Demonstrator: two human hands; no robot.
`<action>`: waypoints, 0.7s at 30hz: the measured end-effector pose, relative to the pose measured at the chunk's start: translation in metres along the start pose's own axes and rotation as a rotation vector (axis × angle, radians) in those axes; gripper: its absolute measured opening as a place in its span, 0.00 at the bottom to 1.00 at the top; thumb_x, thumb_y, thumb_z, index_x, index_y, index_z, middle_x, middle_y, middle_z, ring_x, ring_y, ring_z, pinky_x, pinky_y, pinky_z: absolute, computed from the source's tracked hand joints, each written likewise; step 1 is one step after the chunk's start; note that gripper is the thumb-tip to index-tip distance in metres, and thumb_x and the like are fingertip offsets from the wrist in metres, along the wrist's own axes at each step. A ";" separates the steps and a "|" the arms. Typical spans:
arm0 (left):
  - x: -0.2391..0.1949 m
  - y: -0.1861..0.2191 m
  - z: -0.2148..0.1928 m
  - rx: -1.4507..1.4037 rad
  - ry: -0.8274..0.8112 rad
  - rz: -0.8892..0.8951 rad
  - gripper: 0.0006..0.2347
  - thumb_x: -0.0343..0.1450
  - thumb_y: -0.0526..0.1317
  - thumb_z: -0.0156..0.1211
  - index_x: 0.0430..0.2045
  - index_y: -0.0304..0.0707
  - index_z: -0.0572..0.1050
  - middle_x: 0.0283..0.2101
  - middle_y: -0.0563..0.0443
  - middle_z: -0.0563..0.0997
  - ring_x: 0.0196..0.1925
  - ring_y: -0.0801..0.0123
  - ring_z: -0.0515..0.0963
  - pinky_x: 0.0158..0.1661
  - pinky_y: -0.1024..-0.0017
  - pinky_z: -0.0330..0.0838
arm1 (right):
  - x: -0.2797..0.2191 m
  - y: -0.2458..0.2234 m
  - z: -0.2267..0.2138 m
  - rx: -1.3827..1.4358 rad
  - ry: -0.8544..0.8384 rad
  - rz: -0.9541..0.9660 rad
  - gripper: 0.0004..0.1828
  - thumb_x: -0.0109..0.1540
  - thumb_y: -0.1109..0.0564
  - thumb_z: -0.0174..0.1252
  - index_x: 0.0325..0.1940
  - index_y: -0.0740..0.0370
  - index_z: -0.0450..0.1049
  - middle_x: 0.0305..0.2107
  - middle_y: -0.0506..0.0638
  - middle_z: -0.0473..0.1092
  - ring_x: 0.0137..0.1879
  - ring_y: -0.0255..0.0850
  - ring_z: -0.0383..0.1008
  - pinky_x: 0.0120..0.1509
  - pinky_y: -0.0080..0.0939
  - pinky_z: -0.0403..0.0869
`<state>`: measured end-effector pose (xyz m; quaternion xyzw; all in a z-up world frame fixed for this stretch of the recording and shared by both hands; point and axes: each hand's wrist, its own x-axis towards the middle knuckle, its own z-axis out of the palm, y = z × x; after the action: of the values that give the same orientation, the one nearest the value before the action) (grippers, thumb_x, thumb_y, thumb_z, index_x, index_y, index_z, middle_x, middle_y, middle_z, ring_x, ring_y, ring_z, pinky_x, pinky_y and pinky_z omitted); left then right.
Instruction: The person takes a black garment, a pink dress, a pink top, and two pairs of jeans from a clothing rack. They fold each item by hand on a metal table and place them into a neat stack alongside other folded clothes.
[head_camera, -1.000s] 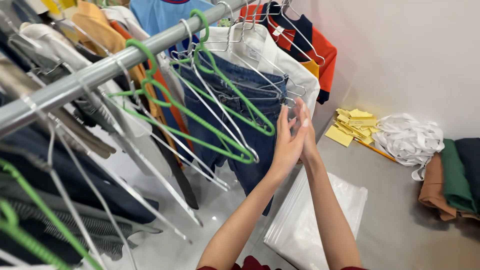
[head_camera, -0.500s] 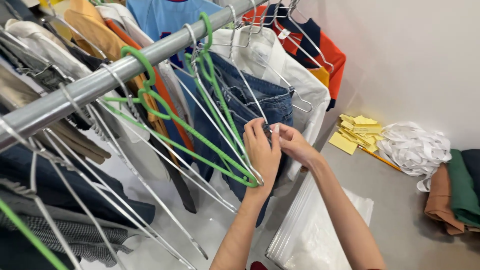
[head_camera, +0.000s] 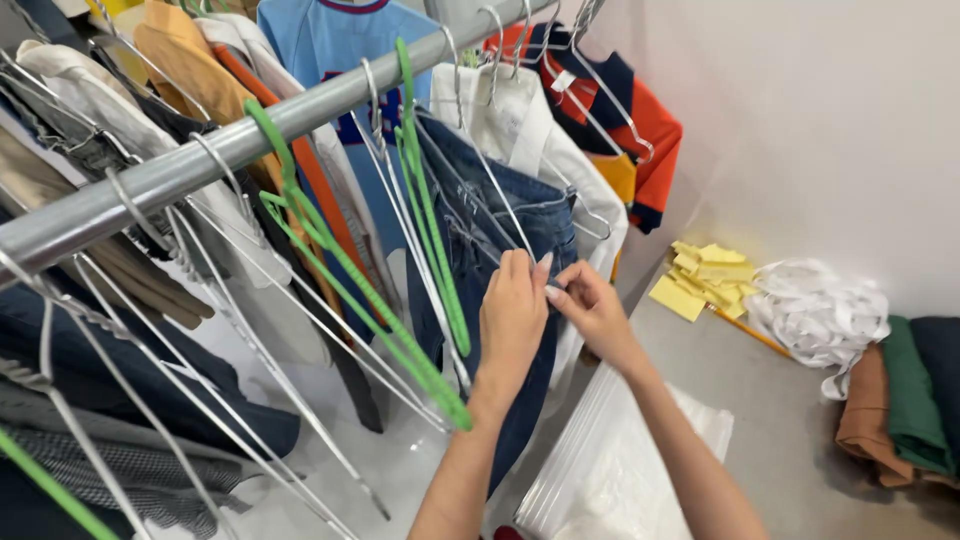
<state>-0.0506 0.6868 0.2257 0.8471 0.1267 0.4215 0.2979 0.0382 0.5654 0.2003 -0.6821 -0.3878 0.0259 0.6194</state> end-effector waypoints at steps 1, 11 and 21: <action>0.004 0.000 0.004 -0.006 0.010 0.003 0.15 0.80 0.50 0.43 0.29 0.41 0.62 0.31 0.47 0.68 0.33 0.43 0.81 0.29 0.54 0.78 | 0.001 -0.002 0.000 -0.008 -0.002 -0.010 0.07 0.64 0.57 0.64 0.40 0.59 0.72 0.15 0.38 0.57 0.23 0.25 0.55 0.32 0.26 0.61; 0.000 -0.027 0.011 -0.359 -0.107 -0.143 0.19 0.81 0.54 0.29 0.33 0.40 0.64 0.37 0.48 0.67 0.37 0.38 0.79 0.35 0.52 0.79 | -0.004 0.000 0.021 -0.266 0.322 -0.314 0.10 0.59 0.63 0.68 0.34 0.62 0.71 0.10 0.46 0.56 0.17 0.33 0.54 0.26 0.31 0.60; -0.045 -0.088 0.064 -0.523 0.044 -0.152 0.09 0.81 0.42 0.46 0.33 0.38 0.65 0.36 0.44 0.68 0.42 0.48 0.74 0.48 0.58 0.68 | -0.023 0.057 0.038 -0.135 0.282 0.014 0.16 0.61 0.56 0.69 0.48 0.59 0.71 0.28 0.47 0.73 0.25 0.33 0.68 0.33 0.32 0.66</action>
<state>-0.0244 0.7095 0.1133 0.7199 0.0833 0.4347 0.5347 0.0307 0.5879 0.1321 -0.7218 -0.2931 -0.0918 0.6202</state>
